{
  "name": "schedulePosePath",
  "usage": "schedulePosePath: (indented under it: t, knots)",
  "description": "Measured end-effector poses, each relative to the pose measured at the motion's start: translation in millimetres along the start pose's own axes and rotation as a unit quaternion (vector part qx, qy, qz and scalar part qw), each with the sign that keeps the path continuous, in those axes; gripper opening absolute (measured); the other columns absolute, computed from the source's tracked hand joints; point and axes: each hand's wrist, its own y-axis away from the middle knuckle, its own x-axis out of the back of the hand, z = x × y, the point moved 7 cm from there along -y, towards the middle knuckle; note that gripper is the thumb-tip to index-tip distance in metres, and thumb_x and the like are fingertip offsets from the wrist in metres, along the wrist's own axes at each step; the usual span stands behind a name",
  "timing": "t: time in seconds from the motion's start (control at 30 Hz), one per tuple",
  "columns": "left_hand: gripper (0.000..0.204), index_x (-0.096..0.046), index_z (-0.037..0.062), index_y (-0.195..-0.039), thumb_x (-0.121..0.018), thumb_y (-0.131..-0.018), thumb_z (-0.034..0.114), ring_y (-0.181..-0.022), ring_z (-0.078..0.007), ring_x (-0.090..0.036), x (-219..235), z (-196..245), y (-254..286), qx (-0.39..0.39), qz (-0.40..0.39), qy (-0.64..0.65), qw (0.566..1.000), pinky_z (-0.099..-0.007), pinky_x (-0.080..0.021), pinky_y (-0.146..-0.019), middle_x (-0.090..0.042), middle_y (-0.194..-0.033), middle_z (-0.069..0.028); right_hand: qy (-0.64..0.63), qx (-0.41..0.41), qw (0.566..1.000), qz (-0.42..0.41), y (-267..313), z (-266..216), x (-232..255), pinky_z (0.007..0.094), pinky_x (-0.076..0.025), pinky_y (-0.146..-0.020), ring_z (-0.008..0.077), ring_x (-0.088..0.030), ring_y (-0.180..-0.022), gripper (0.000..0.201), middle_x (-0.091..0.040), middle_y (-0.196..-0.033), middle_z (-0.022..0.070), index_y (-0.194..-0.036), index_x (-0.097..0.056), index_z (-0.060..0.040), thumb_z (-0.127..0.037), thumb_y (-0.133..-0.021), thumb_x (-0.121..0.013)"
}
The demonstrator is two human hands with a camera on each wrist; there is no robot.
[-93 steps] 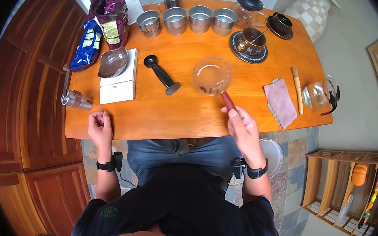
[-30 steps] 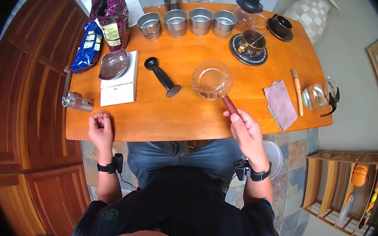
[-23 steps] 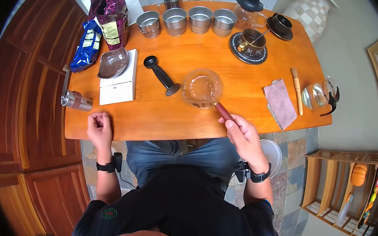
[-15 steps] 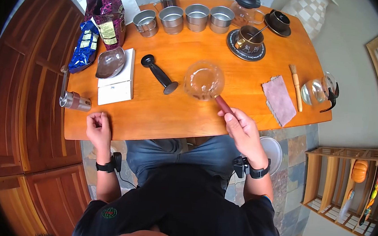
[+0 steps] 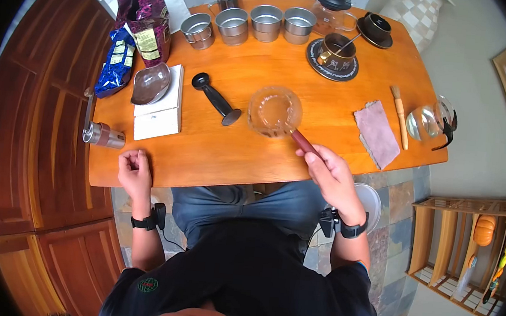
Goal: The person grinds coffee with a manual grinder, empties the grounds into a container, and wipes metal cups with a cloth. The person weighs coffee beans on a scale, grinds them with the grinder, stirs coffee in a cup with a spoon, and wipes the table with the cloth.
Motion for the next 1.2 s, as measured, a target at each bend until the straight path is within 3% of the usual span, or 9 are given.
schedulePosePath:
  t: [0.23, 0.43, 0.5, 0.67, 0.87, 1.07, 1.2]
  knots:
    - [0.010, -0.061, 0.0034, -0.092, -0.070, -0.093, 0.008, -0.058, -0.0046, -0.044, -0.1, 6.6, 0.6, 0.009, -0.005, 0.005, 1.000, -0.0209, -0.042, -0.057, -0.050, -0.064, 0.0040, -0.018, 0.006, 0.999, 0.042, -1.5, 3.1, 16.2, 0.0205, -0.025, -0.051, 0.0008, -0.034, -0.057, 0.033, -0.041, -0.066, -0.0097, -0.119, -0.064, -0.0009, -0.030, -0.106, -0.053]
    - [0.011, -0.061, 0.0037, -0.092, -0.070, -0.093, 0.009, -0.058, -0.0045, -0.044, -0.2, 1.0, 0.0, 0.000, -0.005, 0.012, 1.000, -0.0210, -0.041, -0.056, -0.050, -0.064, 0.0037, 0.038, 0.019, 0.999, -0.007, 6.6, -6.0, 1.8, 0.0195, -0.032, -0.057, 0.0013, -0.039, -0.064, 0.032, -0.048, -0.074, -0.0082, -0.120, -0.065, -0.0009, -0.027, -0.105, -0.056]
    - [0.011, -0.061, 0.0037, -0.092, -0.071, -0.093, 0.009, -0.058, -0.0046, -0.044, 0.2, -2.6, 0.0, 0.001, -0.001, 0.012, 1.000, -0.0211, -0.041, -0.056, -0.050, -0.064, 0.0037, 0.040, -0.007, 0.999, 0.015, 10.3, -2.6, 9.7, 0.0194, -0.031, -0.057, 0.0010, -0.038, -0.064, 0.031, -0.048, -0.075, -0.0081, -0.119, -0.065, -0.0010, -0.027, -0.105, -0.056]
    - [0.011, -0.060, 0.0036, -0.092, -0.070, -0.093, 0.008, -0.057, -0.0048, -0.045, -1.2, 3.8, 0.5, -0.001, -0.007, 0.006, 1.000, -0.0216, -0.041, -0.056, -0.050, -0.063, 0.0039, -0.003, -0.012, 1.000, 0.029, 1.5, 0.6, 13.9, 0.0193, -0.028, -0.056, 0.0004, -0.038, -0.064, 0.033, -0.047, -0.074, -0.0087, -0.119, -0.065, -0.0016, -0.029, -0.105, -0.056]
    - [0.011, -0.061, 0.0035, -0.092, -0.071, -0.093, 0.009, -0.057, -0.0050, -0.045, 1.1, 1.1, -0.2, -0.002, 0.003, 0.011, 1.000, -0.0218, -0.041, -0.055, -0.050, -0.063, 0.0036, 0.029, 0.006, 1.000, -0.009, 6.6, -2.7, 5.5, 0.0195, -0.027, -0.054, 0.0011, -0.035, -0.060, 0.032, -0.041, -0.070, -0.0098, -0.119, -0.064, -0.0021, -0.029, -0.105, -0.055]
    - [0.011, -0.061, 0.0032, -0.092, -0.071, -0.092, 0.008, -0.057, -0.0054, -0.045, -0.1, 5.9, 0.2, -0.006, -0.001, 0.002, 1.000, -0.0224, -0.042, -0.056, -0.051, -0.063, 0.0034, -0.014, -0.001, 0.999, 0.033, 3.0, 5.3, 13.9, 0.0198, -0.028, -0.054, 0.0013, -0.036, -0.060, 0.032, -0.043, -0.070, -0.0090, -0.119, -0.065, -0.0016, -0.029, -0.105, -0.055]
    - [0.010, -0.061, 0.0034, -0.092, -0.070, -0.092, 0.009, -0.058, -0.0053, -0.046, 0.4, 3.3, -0.1, 0.000, -0.002, -0.001, 1.000, -0.0224, -0.042, -0.056, -0.051, -0.063, 0.0036, 0.012, 0.008, 1.000, -0.002, 6.4, 2.0, 7.1, 0.0201, -0.026, -0.052, 0.0010, -0.033, -0.057, 0.032, -0.040, -0.067, -0.0097, -0.119, -0.064, -0.0011, -0.028, -0.106, -0.054]
